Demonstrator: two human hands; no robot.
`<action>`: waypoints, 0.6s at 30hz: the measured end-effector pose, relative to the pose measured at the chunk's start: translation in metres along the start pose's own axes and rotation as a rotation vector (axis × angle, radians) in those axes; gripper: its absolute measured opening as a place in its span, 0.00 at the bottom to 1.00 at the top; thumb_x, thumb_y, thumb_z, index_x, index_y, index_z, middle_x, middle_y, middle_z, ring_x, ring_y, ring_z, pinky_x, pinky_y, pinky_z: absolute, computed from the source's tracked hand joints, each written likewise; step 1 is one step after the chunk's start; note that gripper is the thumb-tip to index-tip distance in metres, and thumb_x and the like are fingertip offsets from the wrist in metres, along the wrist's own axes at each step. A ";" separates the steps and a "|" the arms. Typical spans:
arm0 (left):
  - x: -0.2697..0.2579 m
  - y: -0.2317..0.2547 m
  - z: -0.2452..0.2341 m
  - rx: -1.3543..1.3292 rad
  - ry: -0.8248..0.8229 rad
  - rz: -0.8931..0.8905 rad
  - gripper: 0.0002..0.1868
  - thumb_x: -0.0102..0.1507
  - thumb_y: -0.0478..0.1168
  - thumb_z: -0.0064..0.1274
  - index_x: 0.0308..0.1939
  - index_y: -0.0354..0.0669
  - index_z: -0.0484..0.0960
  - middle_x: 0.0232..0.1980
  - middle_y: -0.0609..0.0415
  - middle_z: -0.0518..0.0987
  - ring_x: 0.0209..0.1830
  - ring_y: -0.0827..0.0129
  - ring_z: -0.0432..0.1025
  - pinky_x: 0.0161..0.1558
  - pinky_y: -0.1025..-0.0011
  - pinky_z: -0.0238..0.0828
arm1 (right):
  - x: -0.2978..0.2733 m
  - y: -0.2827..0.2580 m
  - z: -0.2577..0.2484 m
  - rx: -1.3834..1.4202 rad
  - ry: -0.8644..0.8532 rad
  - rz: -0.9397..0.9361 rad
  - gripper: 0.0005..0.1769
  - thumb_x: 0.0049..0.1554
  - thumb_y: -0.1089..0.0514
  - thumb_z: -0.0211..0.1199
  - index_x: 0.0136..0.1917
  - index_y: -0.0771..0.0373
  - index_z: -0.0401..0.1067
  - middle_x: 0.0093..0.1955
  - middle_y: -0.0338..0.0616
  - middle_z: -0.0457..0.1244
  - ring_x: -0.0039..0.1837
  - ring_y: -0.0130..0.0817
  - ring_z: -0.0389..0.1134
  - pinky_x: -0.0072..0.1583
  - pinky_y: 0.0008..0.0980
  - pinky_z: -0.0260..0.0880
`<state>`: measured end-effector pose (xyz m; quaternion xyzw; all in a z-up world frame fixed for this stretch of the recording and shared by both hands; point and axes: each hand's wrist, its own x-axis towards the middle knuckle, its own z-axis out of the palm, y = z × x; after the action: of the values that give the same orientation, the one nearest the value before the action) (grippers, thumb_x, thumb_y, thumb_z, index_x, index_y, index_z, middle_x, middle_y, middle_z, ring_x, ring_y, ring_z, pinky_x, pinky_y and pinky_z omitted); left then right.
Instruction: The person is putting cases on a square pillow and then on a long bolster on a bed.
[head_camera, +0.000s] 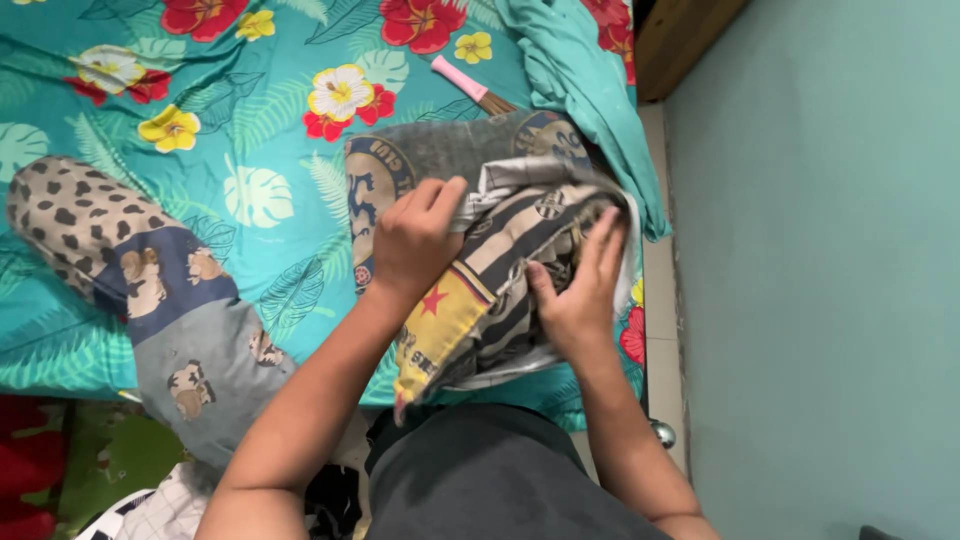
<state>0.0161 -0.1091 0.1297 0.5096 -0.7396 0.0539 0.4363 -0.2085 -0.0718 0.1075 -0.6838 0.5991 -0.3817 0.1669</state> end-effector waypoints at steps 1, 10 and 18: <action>0.004 0.000 0.002 -0.005 -0.001 0.005 0.24 0.49 0.27 0.56 0.50 0.42 0.80 0.42 0.52 0.77 0.40 0.57 0.76 0.39 0.60 0.74 | -0.002 -0.008 0.001 -0.003 0.006 0.003 0.64 0.57 0.36 0.67 0.84 0.79 0.36 0.85 0.75 0.31 0.85 0.71 0.35 0.82 0.53 0.35; 0.037 -0.001 0.007 0.074 -0.067 0.081 0.23 0.49 0.30 0.55 0.49 0.42 0.79 0.43 0.54 0.77 0.37 0.59 0.76 0.34 0.62 0.74 | -0.016 -0.028 0.033 0.093 -0.036 -0.692 0.36 0.40 0.30 0.77 0.48 0.57 0.71 0.51 0.41 0.66 0.61 0.43 0.68 0.76 0.73 0.29; 0.056 0.002 0.035 0.102 -0.166 0.235 0.15 0.53 0.32 0.59 0.43 0.43 0.78 0.37 0.51 0.75 0.34 0.57 0.76 0.31 0.60 0.73 | -0.024 -0.029 0.048 0.190 -0.095 -0.879 0.21 0.42 0.46 0.80 0.36 0.55 0.70 0.37 0.33 0.64 0.45 0.35 0.69 0.74 0.65 0.48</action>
<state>-0.0115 -0.1661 0.1476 0.4439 -0.8240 0.1000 0.3377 -0.1529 -0.0538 0.0883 -0.8715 0.2059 -0.4381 0.0785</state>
